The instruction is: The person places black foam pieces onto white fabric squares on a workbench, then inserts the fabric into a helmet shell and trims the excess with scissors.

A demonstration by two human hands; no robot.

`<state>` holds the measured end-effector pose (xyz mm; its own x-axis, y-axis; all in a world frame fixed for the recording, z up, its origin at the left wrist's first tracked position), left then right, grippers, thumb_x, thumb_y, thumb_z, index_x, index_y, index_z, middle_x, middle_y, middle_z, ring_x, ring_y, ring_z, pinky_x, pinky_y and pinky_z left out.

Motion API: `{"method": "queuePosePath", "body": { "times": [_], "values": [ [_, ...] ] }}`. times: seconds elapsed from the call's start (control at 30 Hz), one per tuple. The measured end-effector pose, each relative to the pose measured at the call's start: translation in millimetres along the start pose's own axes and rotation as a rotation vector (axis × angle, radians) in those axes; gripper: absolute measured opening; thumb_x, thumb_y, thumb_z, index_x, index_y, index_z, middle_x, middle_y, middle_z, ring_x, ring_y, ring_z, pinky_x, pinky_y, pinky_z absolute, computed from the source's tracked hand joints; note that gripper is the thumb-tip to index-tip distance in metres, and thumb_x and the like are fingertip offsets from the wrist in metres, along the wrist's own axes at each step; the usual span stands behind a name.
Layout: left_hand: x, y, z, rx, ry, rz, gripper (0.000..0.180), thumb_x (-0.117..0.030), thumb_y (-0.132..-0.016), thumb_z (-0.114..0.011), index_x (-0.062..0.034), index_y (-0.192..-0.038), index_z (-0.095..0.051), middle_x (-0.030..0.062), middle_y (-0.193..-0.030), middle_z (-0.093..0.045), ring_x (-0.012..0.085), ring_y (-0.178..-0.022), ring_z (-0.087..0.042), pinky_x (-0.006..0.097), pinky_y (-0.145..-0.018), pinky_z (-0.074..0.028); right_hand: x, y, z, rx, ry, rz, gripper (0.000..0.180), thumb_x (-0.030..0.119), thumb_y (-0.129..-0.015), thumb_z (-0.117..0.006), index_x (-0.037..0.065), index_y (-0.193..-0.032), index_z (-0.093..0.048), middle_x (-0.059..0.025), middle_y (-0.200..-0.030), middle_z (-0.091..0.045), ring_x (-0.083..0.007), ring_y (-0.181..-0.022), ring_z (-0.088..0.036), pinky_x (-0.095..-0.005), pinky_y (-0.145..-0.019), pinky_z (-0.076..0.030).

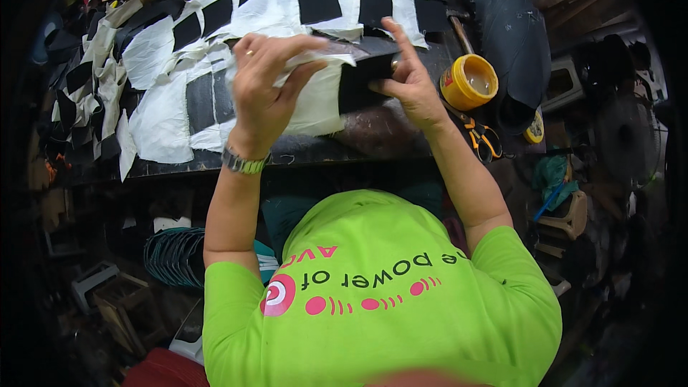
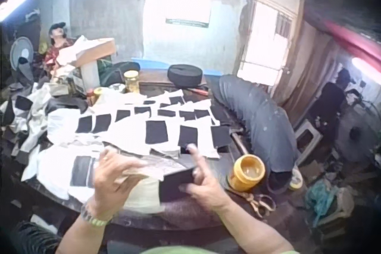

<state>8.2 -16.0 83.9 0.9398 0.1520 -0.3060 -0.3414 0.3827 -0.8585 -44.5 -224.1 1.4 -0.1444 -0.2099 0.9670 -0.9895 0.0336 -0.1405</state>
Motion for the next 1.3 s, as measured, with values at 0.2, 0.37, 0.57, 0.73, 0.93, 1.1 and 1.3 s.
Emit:
{"method": "queuePosePath", "body": {
  "times": [0.2, 0.37, 0.57, 0.73, 0.93, 1.1, 1.3],
  "values": [
    [30, 2, 106, -0.379, -0.37, 0.198, 0.041, -0.007, -0.083, -0.085, -0.0092, -0.121, -0.069, -0.0016, -0.113, -0.07, 0.0153, -0.09, -0.056, 0.028, -0.082, -0.046, 2, -85, -42, 0.039, 0.036, 0.244, 0.094, -0.009, -0.078, -0.066, 0.009, -0.162, -0.026, -0.0099, -0.153, -0.045, -0.0189, -0.132, -0.051, -0.034, -0.111, -0.04],
    [43, 33, 165, -0.441, -0.396, 0.291, 0.031, -0.006, -0.088, -0.081, -0.0059, -0.117, -0.07, 0.0027, -0.114, -0.069, 0.016, -0.099, -0.061, 0.031, -0.088, -0.049, -45, -215, -52, -0.127, -0.041, 0.213, 0.093, -0.014, -0.073, -0.066, 0.002, -0.157, -0.03, -0.0166, -0.125, -0.062, -0.0226, -0.109, -0.062, -0.032, -0.09, -0.054],
    [47, 129, 131, -0.08, -0.249, 0.626, 0.02, -0.002, -0.086, -0.077, -0.0027, -0.105, -0.071, 0.0098, -0.105, -0.07, 0.0258, -0.102, -0.066, 0.036, -0.094, -0.049, -65, -250, -88, -0.377, 1.154, 0.417, 0.091, 0.004, -0.074, -0.074, 0.004, -0.156, -0.033, -0.0301, -0.148, -0.043, -0.0386, -0.141, -0.041, -0.0398, -0.119, -0.033],
    [41, 176, 107, 0.1, -0.28, 0.742, 0.023, -0.011, -0.086, -0.076, -0.0073, -0.109, -0.072, 0.0081, -0.115, -0.07, 0.0279, -0.114, -0.063, 0.041, -0.103, -0.041, -67, -181, -167, 0.115, 1.032, 0.6, 0.093, -0.005, -0.077, -0.071, 0.017, -0.159, -0.034, -0.0211, -0.131, -0.063, -0.0368, -0.114, -0.064, -0.0445, -0.099, -0.052],
    [43, 165, 84, 0.245, -0.502, 0.577, 0.037, -0.031, -0.087, -0.077, -0.0095, -0.117, -0.071, 0.0063, -0.121, -0.069, 0.0246, -0.121, -0.058, 0.045, -0.105, -0.034, -96, -135, -255, 0.642, 1.094, 0.88, 0.091, -0.001, -0.084, -0.063, 0.029, -0.162, -0.029, -0.0147, -0.11, -0.071, -0.0319, -0.116, -0.063, -0.0452, -0.101, -0.048],
    [50, 163, 70, 0.32, -0.576, 0.541, 0.043, -0.035, -0.086, -0.077, -0.0053, -0.116, -0.068, 0.0081, -0.115, -0.067, 0.0261, -0.118, -0.058, 0.046, -0.104, -0.035, -117, -151, -266, 0.791, 1.229, 0.867, 0.088, 0.001, -0.087, -0.063, 0.031, -0.162, -0.029, -0.0119, -0.095, -0.07, -0.0307, -0.092, -0.069, -0.0413, -0.085, -0.055],
    [62, 164, 73, 0.263, -0.526, 0.626, 0.04, -0.035, -0.087, -0.076, -0.0058, -0.114, -0.069, 0.0109, -0.107, -0.069, 0.0301, -0.109, -0.06, 0.046, -0.101, -0.037, -108, -174, -281, 0.688, 1.198, 0.749, 0.077, 0.002, -0.092, -0.06, 0.034, -0.158, -0.037, -0.0118, -0.087, -0.069, -0.0311, -0.072, -0.069, -0.0401, -0.062, -0.056]
  ]
}}
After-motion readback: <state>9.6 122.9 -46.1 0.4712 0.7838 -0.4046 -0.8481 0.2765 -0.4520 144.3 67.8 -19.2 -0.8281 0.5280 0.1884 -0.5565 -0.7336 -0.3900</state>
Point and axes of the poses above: each hand's wrist, its own y-axis away from the middle knuckle, its own z-axis out of the back of the hand, x = y × z, the point moved 7 cm from there along -y, towards the middle knuckle
